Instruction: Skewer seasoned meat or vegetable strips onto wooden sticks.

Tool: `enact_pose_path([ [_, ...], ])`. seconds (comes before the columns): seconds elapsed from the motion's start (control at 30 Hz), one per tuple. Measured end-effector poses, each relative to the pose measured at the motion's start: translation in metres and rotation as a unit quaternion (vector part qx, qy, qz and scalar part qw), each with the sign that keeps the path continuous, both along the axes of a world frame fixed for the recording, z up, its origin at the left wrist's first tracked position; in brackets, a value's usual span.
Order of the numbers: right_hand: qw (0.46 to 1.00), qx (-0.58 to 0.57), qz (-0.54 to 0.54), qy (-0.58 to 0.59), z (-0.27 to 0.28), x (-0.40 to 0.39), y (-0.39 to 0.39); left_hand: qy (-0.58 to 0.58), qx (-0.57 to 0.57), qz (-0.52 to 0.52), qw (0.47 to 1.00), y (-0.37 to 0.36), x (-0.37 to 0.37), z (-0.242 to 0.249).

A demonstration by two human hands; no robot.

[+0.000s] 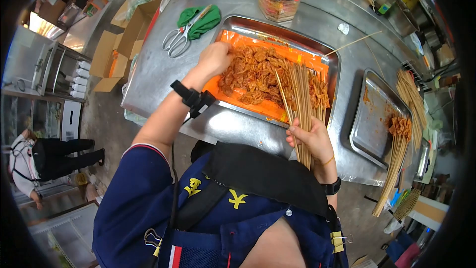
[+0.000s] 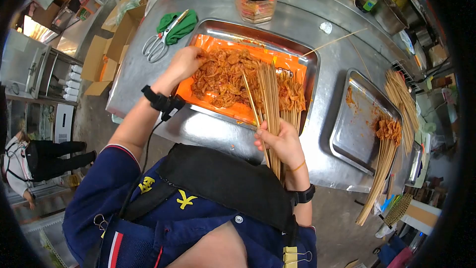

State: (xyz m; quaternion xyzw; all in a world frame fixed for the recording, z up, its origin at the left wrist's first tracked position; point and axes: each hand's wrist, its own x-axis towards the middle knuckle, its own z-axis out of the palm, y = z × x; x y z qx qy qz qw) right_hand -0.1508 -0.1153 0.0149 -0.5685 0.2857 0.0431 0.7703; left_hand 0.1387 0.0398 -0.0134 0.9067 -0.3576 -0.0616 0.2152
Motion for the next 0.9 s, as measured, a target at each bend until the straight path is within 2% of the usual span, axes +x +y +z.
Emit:
enact_pose_path([
  [0.1, 1.0, -0.001, 0.002, 0.003, 0.0, 0.0, -0.002, 0.02, 0.065, -0.021, 0.997, -0.004, 0.007, -0.006],
  [0.2, 1.0, 0.003, 0.002, 0.0, 0.001, 0.0, -0.001, 0.02, 0.077, -0.046, 0.996, -0.004, 0.003, 0.002],
  [0.3, 1.0, 0.002, 0.005, 0.006, 0.002, 0.001, -0.001, 0.048, 0.089, -0.026, 0.995, 0.001, 0.004, 0.011],
  [0.37, 1.0, -0.003, 0.005, 0.016, 0.002, 0.002, -0.001, 0.16, -0.037, 0.014, 0.986, 0.007, 0.007, 0.005],
  [0.43, 1.0, -0.005, 0.01, 0.01, 0.001, 0.003, -0.002, 0.297, -0.162, 0.044, 0.94, 0.012, 0.006, -0.001],
  [0.5, 1.0, -0.006, 0.015, 0.005, 0.0, 0.004, -0.001, 0.448, -0.285, 0.059, 0.846, 0.01, -0.011, -0.001],
  [0.6, 1.0, -0.009, 0.016, 0.001, 0.002, 0.004, -0.001, 0.587, -0.379, 0.043, 0.714, -0.001, -0.042, 0.008],
  [0.67, 1.0, -0.005, 0.019, -0.001, 0.007, 0.003, 0.001, 0.589, -0.392, 0.052, 0.705, -0.01, -0.059, 0.002],
  [0.77, 1.0, 0.009, 0.018, -0.012, 0.007, -0.001, 0.004, 0.566, -0.382, 0.087, 0.725, -0.025, -0.08, 0.003],
  [0.9, 1.0, 0.007, 0.016, -0.015, 0.008, -0.002, 0.005, 0.576, -0.382, 0.065, 0.719, -0.03, -0.085, 0.007],
])
